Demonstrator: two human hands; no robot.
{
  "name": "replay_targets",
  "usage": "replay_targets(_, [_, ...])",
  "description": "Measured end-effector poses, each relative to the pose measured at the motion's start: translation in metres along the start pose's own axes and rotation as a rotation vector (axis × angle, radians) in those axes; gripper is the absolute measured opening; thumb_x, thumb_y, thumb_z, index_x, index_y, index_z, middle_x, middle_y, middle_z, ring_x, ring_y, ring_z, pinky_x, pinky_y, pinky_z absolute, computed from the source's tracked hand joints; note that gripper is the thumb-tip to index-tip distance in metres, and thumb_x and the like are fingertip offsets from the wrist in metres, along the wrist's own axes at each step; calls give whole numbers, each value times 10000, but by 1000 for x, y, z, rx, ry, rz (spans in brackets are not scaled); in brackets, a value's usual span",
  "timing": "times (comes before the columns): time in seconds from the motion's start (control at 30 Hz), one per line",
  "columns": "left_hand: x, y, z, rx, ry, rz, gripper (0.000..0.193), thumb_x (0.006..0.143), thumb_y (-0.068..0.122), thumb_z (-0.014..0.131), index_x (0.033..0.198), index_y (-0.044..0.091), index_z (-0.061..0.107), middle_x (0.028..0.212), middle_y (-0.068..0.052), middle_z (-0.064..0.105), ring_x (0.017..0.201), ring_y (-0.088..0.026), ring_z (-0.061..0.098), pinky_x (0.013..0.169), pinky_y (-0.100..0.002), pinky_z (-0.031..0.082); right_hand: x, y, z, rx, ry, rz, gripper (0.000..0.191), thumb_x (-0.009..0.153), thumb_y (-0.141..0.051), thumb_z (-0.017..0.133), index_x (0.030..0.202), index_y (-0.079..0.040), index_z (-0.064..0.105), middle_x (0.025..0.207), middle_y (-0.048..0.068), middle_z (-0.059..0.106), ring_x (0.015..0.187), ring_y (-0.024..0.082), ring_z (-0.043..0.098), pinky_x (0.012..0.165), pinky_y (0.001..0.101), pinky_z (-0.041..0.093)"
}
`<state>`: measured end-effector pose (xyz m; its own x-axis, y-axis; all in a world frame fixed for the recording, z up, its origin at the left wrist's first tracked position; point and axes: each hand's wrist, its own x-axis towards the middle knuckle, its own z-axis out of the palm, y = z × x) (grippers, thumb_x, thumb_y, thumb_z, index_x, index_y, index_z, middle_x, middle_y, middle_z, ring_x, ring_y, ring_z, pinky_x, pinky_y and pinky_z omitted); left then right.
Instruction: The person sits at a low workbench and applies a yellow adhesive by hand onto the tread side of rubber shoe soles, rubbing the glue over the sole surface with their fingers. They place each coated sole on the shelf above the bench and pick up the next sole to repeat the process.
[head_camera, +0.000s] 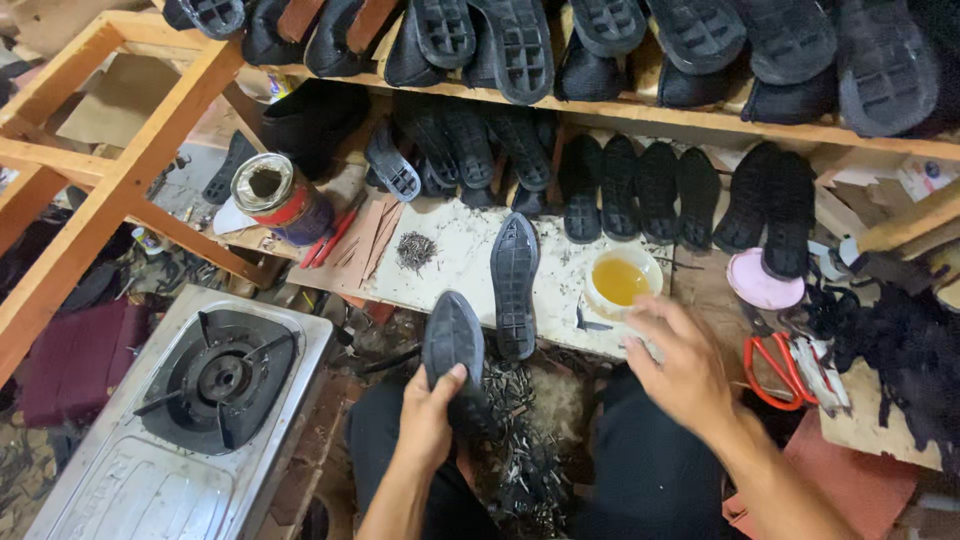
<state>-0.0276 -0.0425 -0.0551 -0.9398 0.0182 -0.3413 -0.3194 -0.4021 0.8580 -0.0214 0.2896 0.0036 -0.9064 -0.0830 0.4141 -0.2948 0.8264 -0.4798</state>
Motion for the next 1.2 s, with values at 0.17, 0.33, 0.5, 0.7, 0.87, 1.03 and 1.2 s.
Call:
replay_targets(0.17, [-15, -34, 0, 2, -32, 4, 350, 881, 102, 615, 1207, -4, 679, 979, -37, 693, 836, -137, 593, 769, -299, 492, 76, 8, 3, -280, -118, -107, 602, 678, -478, 800, 1111, -60, 774, 1576, 214, 424, 1455, 452, 326, 1101, 645, 262])
replay_targets(0.33, [-32, -28, -11, -129, -118, 40, 488, 796, 63, 548, 1275, 20, 634, 1089, -23, 718, 960, -120, 654, 874, -264, 505, 84, 16, -6, -313, -302, -31, 586, 687, -561, 804, 1071, -119, 815, 1665, 157, 305, 1528, 464, 180, 1142, 693, 154])
replay_targets(0.5, [-36, -6, -3, 4, -172, -78, 372, 916, 85, 613, 1273, -20, 624, 1063, -55, 712, 914, -134, 656, 851, -293, 531, 64, 19, -16, -258, -222, -2, 372, 767, -464, 781, 807, -98, 832, 1544, 59, 500, 1527, 374, 328, 1224, 528, 284])
replay_targets(0.7, [-41, 11, 28, -73, -379, -148, 500, 839, 19, 604, 1338, 1, 585, 1024, -36, 681, 854, -123, 625, 774, -286, 529, 29, -33, -22, 452, -310, -127, 199, 813, -142, 718, 982, -70, 796, 1545, 159, 517, 1495, 326, 417, 1213, 511, 305])
replay_targets(0.87, [-49, 20, 49, -98, -516, -190, 614, 825, -8, 581, 1438, -3, 541, 1106, -47, 686, 910, -110, 629, 821, -258, 520, 15, -63, -14, 651, -323, -81, 428, 779, 15, 668, 1198, -57, 719, 1635, 201, 313, 1532, 356, 318, 1177, 486, 375])
replay_targets(1.03, [-52, 18, 54, -150, -488, -166, 598, 815, -13, 577, 1412, 0, 541, 1144, -46, 689, 965, -108, 650, 868, -263, 533, 11, -68, 0, 628, -268, -103, 501, 746, 76, 639, 1211, -90, 722, 1653, 211, 280, 1544, 374, 304, 1169, 476, 401])
replay_targets(1.2, [-44, 10, 52, -223, -354, -110, 507, 846, -2, 573, 1353, -2, 570, 1071, -69, 684, 895, -141, 649, 792, -304, 542, -18, -81, 14, 392, -157, -325, 470, 700, 65, 642, 1082, -165, 793, 1591, 208, 371, 1501, 385, 369, 1213, 471, 325])
